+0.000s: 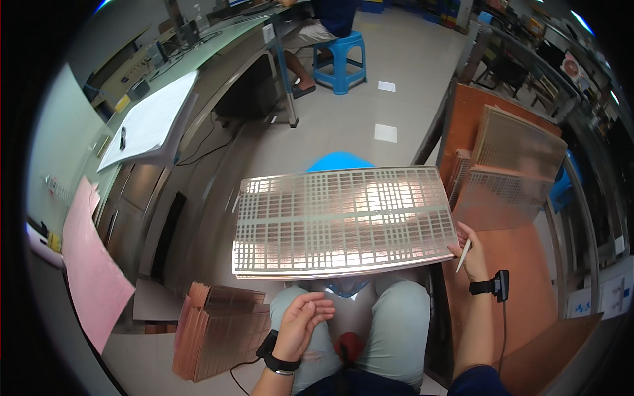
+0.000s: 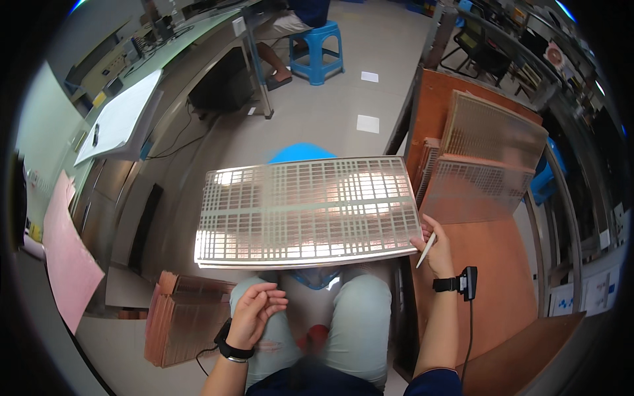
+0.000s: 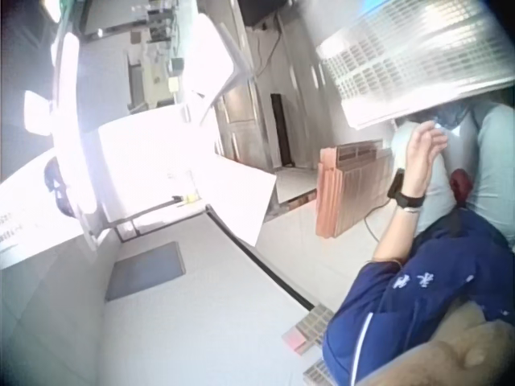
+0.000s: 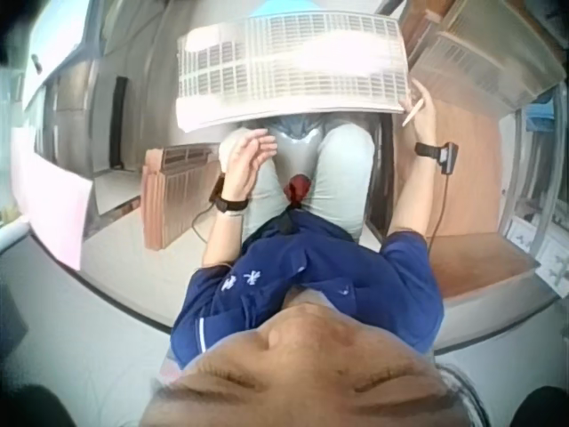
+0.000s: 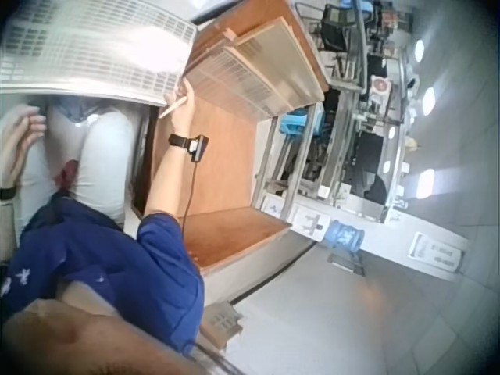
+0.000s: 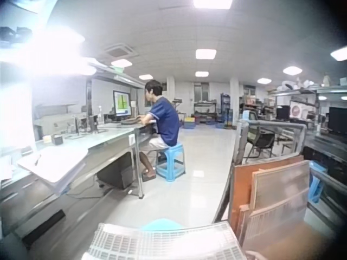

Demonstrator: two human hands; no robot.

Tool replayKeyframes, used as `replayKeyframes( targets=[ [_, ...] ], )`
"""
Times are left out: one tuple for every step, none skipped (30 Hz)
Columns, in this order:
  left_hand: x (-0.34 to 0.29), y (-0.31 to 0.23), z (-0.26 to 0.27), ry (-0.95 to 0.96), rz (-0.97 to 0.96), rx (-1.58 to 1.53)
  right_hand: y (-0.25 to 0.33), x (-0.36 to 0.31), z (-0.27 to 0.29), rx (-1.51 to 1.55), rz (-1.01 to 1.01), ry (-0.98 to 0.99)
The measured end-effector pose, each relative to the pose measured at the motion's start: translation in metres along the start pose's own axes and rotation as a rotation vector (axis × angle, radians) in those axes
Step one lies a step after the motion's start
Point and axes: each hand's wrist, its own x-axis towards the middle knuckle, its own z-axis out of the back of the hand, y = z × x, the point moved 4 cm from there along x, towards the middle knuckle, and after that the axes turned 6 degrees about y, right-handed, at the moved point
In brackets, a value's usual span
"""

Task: Inspecting and sorting rectangular metal grid lead frames at a workstation.

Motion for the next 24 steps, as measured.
replayKeyframes(
  targets=[
    [0.000, 0.001, -0.001, 0.024, 0.025, 0.041, 0.000, 0.001, -0.001, -0.009, 0.006, 0.011],
    [0.000, 0.002, -0.001, 0.026, 0.042, 0.057, 0.001, 0.001, -0.001, -0.042, 0.032, -0.009],
    [0.001, 0.003, 0.000, 0.026, 0.031, 0.046, 0.002, 0.002, 0.001, -0.076, 0.059, -0.031],
    [0.001, 0.004, 0.001, 0.043, 0.034, 0.065, -0.002, 0.003, 0.001, -0.086, 0.068, -0.022],
    [0.001, 0.005, 0.002, 0.061, 0.036, 0.085, -0.006, 0.004, 0.002, -0.108, 0.103, 0.000],
    [0.000, 0.005, 0.003, 0.056, 0.020, 0.074, -0.002, 0.004, -0.003, -0.128, 0.138, 0.028],
    [-0.002, 0.005, 0.004, 0.063, 0.023, 0.087, 0.002, 0.001, -0.006, -0.136, 0.148, 0.042],
    [-0.003, 0.005, 0.005, 0.069, 0.027, 0.101, 0.006, -0.005, -0.012, -0.116, 0.169, 0.095],
    [-0.004, 0.005, 0.006, 0.066, 0.013, 0.090, 0.012, -0.010, -0.017, -0.096, 0.189, 0.147],
    [-0.005, 0.005, 0.006, 0.072, 0.014, 0.102, 0.012, -0.013, -0.017, -0.069, 0.173, 0.148],
    [-0.006, 0.006, 0.007, 0.077, 0.017, 0.114, 0.012, -0.012, -0.017, -0.076, 0.181, 0.160],
    [-0.007, 0.006, 0.008, 0.078, 0.008, 0.107, 0.011, -0.012, -0.014, -0.111, 0.173, 0.141],
    [-0.007, 0.007, 0.009, 0.089, 0.005, 0.116, 0.009, -0.010, -0.011, -0.145, 0.164, 0.122],
    [-0.007, 0.007, 0.009, 0.099, 0.002, 0.126, 0.005, -0.009, -0.009, -0.152, 0.170, 0.126],
    [-0.006, 0.007, 0.009, 0.103, -0.004, 0.120, 0.000, -0.006, -0.004, -0.152, 0.160, 0.120],
    [-0.004, 0.007, 0.009, 0.122, -0.008, 0.126, -0.004, -0.001, 0.000, -0.152, 0.151, 0.113],
    [-0.002, 0.007, 0.008, 0.142, -0.012, 0.132, -0.007, 0.003, 0.003, -0.159, 0.158, 0.113],
    [-0.002, 0.008, 0.008, 0.143, -0.019, 0.129, -0.006, 0.007, 0.004, -0.191, 0.180, 0.094],
    [-0.001, 0.009, 0.008, 0.142, -0.012, 0.147, -0.005, 0.010, 0.006, -0.224, 0.203, 0.074],
    [-0.001, 0.010, 0.007, 0.143, -0.006, 0.165, -0.004, 0.010, 0.008, -0.229, 0.208, 0.073],
    [-0.001, 0.009, 0.008, 0.143, -0.010, 0.164, -0.002, 0.011, 0.007, -0.220, 0.160, 0.031],
    [-0.001, 0.010, 0.009, 0.137, -0.008, 0.173, 0.000, 0.012, 0.007, -0.212, 0.112, -0.012],
    [-0.001, 0.010, 0.009, 0.132, -0.005, 0.182, 0.005, 0.012, 0.005, -0.214, 0.115, -0.012],
    [-0.002, 0.010, 0.008, 0.134, -0.008, 0.180, 0.010, 0.012, 0.005, -0.227, 0.065, -0.097]
  ],
)
